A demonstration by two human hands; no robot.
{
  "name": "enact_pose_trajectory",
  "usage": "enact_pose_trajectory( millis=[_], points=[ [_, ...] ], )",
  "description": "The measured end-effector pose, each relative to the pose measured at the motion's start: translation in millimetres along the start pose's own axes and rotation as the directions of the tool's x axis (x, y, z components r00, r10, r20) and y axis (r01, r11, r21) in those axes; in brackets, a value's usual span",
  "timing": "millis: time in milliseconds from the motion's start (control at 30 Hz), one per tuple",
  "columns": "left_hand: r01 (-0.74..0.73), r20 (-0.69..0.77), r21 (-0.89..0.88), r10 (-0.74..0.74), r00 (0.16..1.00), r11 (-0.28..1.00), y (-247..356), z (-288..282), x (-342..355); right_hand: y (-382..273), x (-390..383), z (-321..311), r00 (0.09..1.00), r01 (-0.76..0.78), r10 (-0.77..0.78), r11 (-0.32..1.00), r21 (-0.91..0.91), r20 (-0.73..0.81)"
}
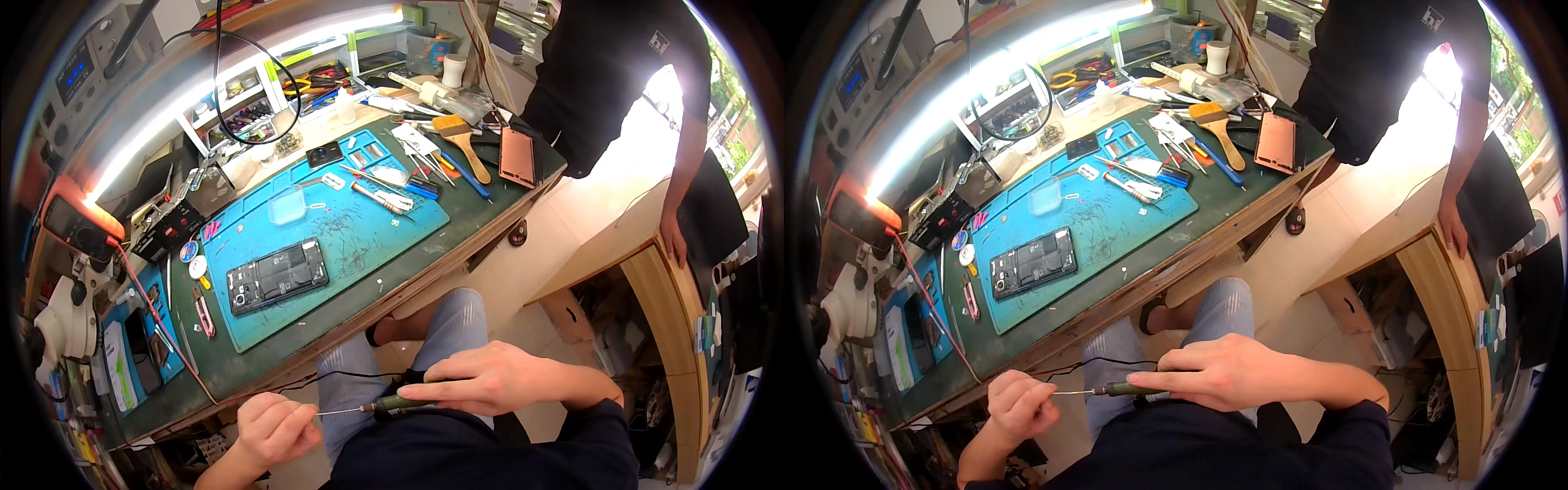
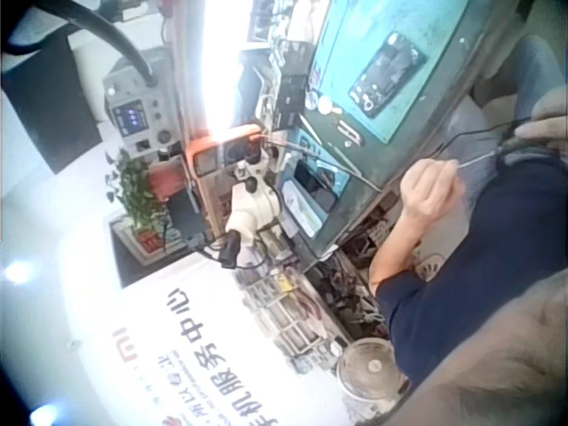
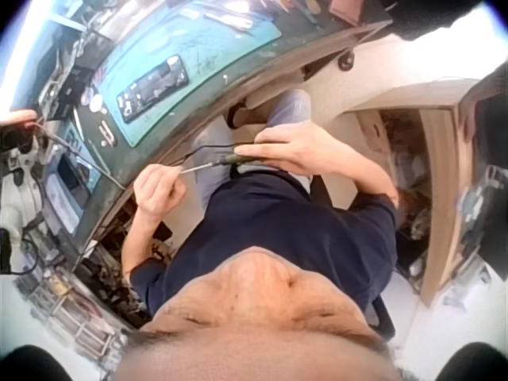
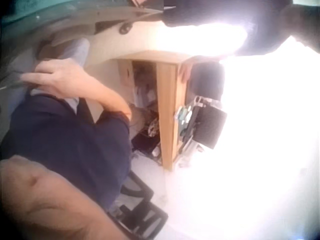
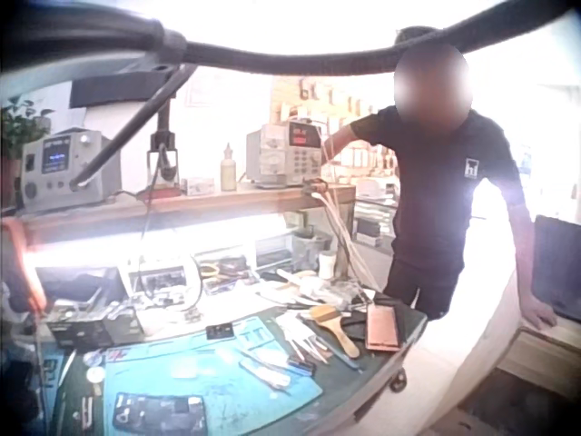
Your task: The person tests a smartphone's touchscreen responsiveness by swiping and tapping the display. They then use a soldering iron to heat and remove the battery from the phone's internal chassis. Finally, they place a new back cover onto the device.
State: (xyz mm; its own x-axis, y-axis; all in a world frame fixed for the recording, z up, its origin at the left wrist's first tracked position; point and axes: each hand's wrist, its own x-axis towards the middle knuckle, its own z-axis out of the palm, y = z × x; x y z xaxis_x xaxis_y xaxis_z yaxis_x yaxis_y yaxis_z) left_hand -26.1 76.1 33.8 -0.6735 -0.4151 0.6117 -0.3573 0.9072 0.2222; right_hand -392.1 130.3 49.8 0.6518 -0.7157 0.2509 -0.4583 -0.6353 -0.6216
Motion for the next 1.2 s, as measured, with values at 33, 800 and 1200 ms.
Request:
enact_pose_trajectory(
  millis=[33,800,1200],
  points=[
    [0.008,-0.007,0.019,-0.008,1.0,1.0,4.1,-3.3,1.7,-2.4,-2.5,1.9,1.0,-0.003,0.003,1.0,0.01,-0.016],
    [0.438,-0.025,-0.873,-0.917,0.397,0.213,98.1,46.1,-112.3,-69.3,103.7,171.7,0.987,0.16,-0.129,0.874,0.459,-0.1],
    [0.974,-0.625,0.223,-0.762,0.172,0.037,-75.9,-250.8,-317.1,32.7,46.8,166.6,0.952,-0.308,0.293,0.909,0.283,0.094]
  ],
)
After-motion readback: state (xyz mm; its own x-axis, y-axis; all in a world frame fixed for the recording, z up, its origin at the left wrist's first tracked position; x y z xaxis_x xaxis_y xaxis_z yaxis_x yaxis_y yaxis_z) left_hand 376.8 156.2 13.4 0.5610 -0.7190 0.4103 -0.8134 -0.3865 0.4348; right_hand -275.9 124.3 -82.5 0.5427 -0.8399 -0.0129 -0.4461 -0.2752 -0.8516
